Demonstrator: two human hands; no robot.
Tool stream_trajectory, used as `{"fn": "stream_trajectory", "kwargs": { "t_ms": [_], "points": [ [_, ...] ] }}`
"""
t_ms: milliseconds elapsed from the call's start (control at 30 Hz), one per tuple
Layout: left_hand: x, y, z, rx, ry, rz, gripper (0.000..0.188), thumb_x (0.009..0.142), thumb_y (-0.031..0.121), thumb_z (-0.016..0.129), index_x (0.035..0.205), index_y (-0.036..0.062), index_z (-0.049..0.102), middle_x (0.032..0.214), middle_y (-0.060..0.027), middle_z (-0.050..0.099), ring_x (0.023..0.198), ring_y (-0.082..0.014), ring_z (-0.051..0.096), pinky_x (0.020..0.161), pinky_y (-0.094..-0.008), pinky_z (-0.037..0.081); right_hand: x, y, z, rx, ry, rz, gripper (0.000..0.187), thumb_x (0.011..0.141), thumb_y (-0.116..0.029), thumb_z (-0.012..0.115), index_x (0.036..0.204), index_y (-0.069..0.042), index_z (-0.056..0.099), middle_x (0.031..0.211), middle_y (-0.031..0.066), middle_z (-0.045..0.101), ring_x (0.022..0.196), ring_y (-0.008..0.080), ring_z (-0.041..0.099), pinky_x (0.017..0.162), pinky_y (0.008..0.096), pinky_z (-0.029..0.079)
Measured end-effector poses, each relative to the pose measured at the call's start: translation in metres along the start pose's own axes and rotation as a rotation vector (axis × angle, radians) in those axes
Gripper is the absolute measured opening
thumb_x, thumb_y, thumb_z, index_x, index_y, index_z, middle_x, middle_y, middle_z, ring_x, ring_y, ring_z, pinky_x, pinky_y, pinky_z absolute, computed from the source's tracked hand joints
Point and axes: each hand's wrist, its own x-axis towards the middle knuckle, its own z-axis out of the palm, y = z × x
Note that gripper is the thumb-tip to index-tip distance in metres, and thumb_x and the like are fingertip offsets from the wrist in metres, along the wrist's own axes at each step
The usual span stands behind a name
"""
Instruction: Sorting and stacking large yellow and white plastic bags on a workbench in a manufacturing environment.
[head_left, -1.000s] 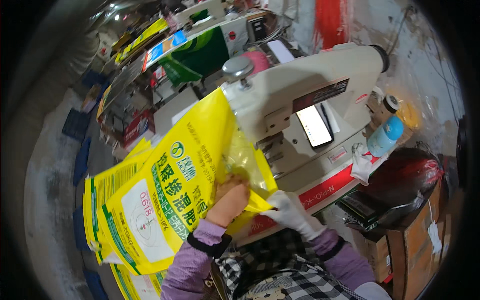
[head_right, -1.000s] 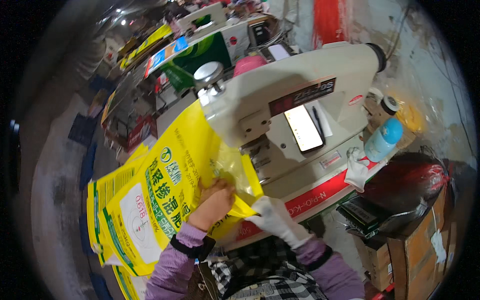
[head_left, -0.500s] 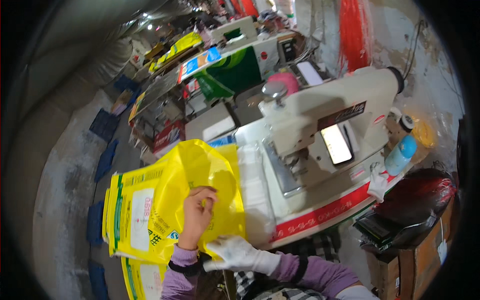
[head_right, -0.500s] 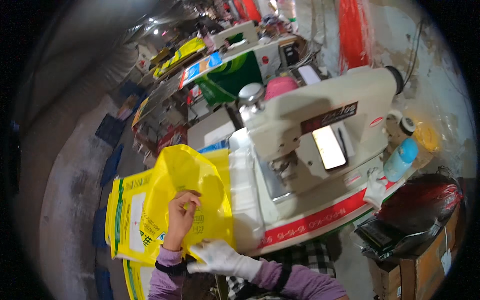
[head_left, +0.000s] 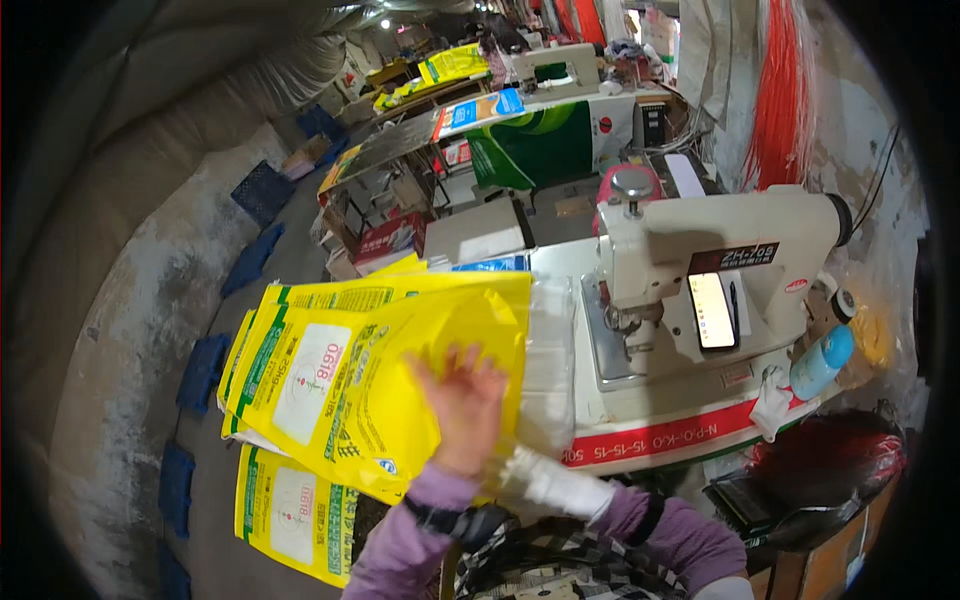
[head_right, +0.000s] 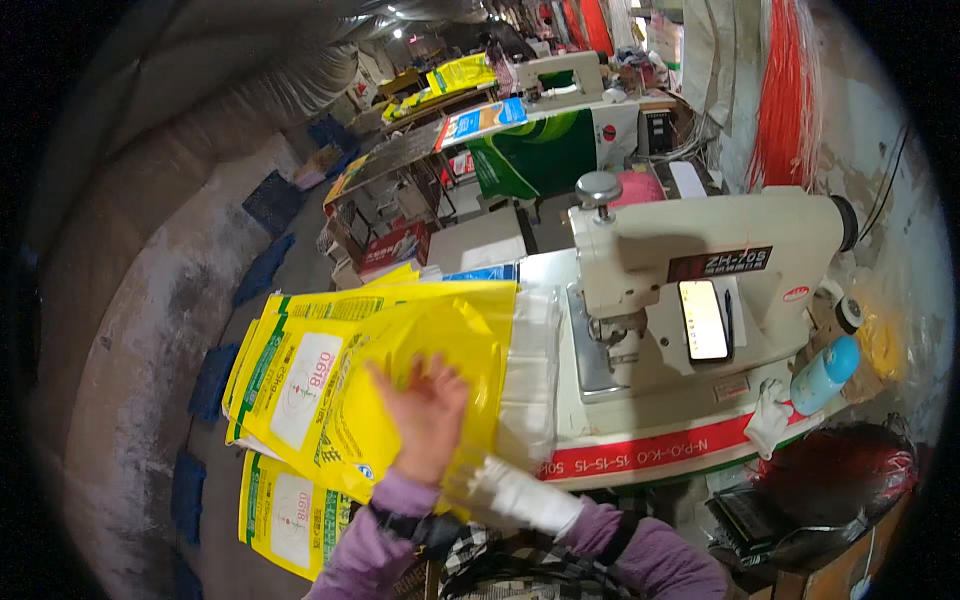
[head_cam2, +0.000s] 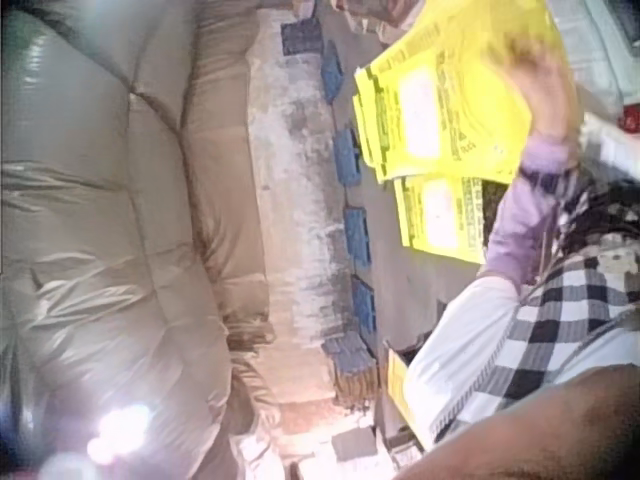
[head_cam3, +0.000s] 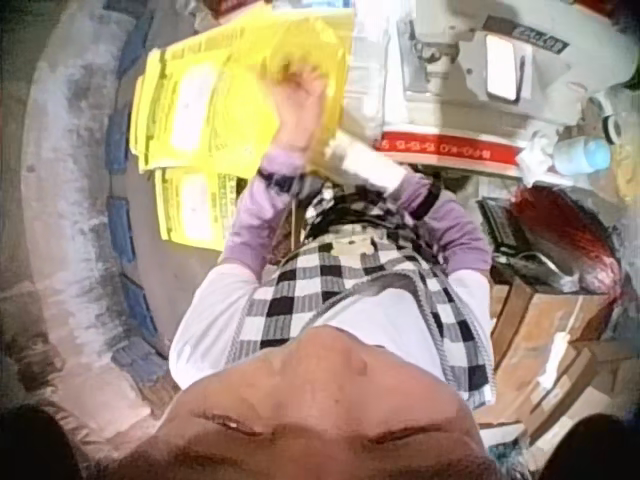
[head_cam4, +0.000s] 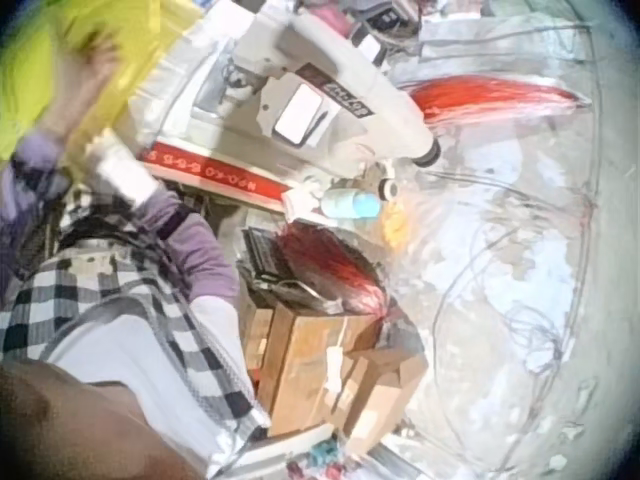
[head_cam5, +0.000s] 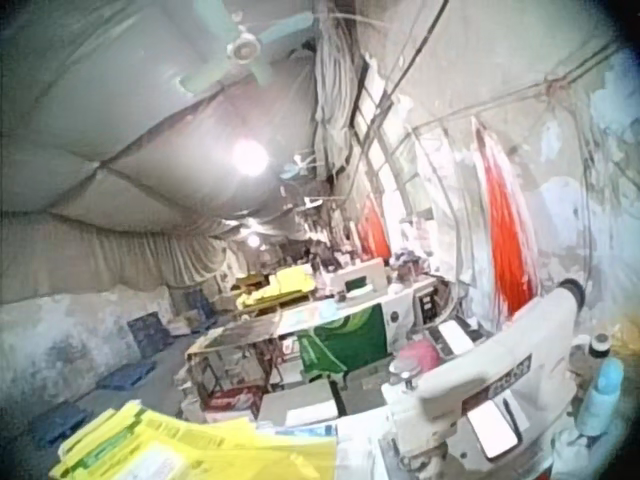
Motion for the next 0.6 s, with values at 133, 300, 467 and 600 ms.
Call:
{"fn": "stream_trajectory", "kwargs": {
  "t_ms": [133, 300, 467, 600],
  "points": [
    [-0.072, 0.065, -0.048, 0.081, -0.094, 0.048, 0.042, 0.100, 0.045, 0.043, 0.073, 0.0147, 0.037, 0.062, 0.0033, 0.024, 0.055, -0.0106, 0.027, 0.053, -0.0262, 0.030, 0.019, 0.048, -0.051, -0.678, 0.448, -0.019, 0.023, 0.083, -0.022, 0.055, 0.102, -0.018, 0.067, 0.121, 0.0039, 0.060, 0.127, 0.0251, 0.048, 0.112, 0.0614, 0.028],
    [-0.122, 0.086, -0.034, 0.308, 0.299, 0.206, 0.030, 0.101, 0.032, 0.043, 0.078, 0.0138, 0.050, 0.069, 0.0024, 0.048, 0.061, -0.0125, 0.044, 0.061, -0.0247, 0.039, 0.022, 0.105, -0.036, -0.710, 0.443, -0.173, 0.018, 0.084, -0.022, 0.056, 0.097, -0.016, 0.068, 0.114, 0.0024, 0.062, 0.107, 0.0186, 0.056, 0.109, 0.0568, 0.034],
    [0.009, 0.182, 0.028, 1.048, -0.127, 0.376, 0.031, 0.102, 0.030, 0.037, 0.092, 0.0097, 0.058, 0.088, -0.0069, 0.063, 0.075, -0.0193, 0.062, 0.070, -0.0322, 0.052, 0.014, -0.004, -0.032, -0.296, 0.332, -0.165, 0.016, 0.081, -0.015, 0.058, 0.092, -0.010, 0.067, 0.089, 0.0020, 0.066, 0.081, 0.0187, 0.063, 0.076, 0.0299, 0.054],
    [0.141, 0.065, 0.041, 1.830, -0.824, 0.550, 0.039, 0.097, 0.034, 0.043, 0.090, 0.0019, 0.063, 0.084, -0.0100, 0.068, 0.084, -0.0219, 0.063, 0.079, -0.0352, 0.048, -0.035, -0.047, -0.024, 0.155, 0.665, 0.084, 0.026, 0.073, -0.004, 0.064, 0.097, -0.011, 0.069, 0.081, 0.0069, 0.067, 0.074, 0.0197, 0.066, 0.063, 0.0302, 0.054]
  ]
}}
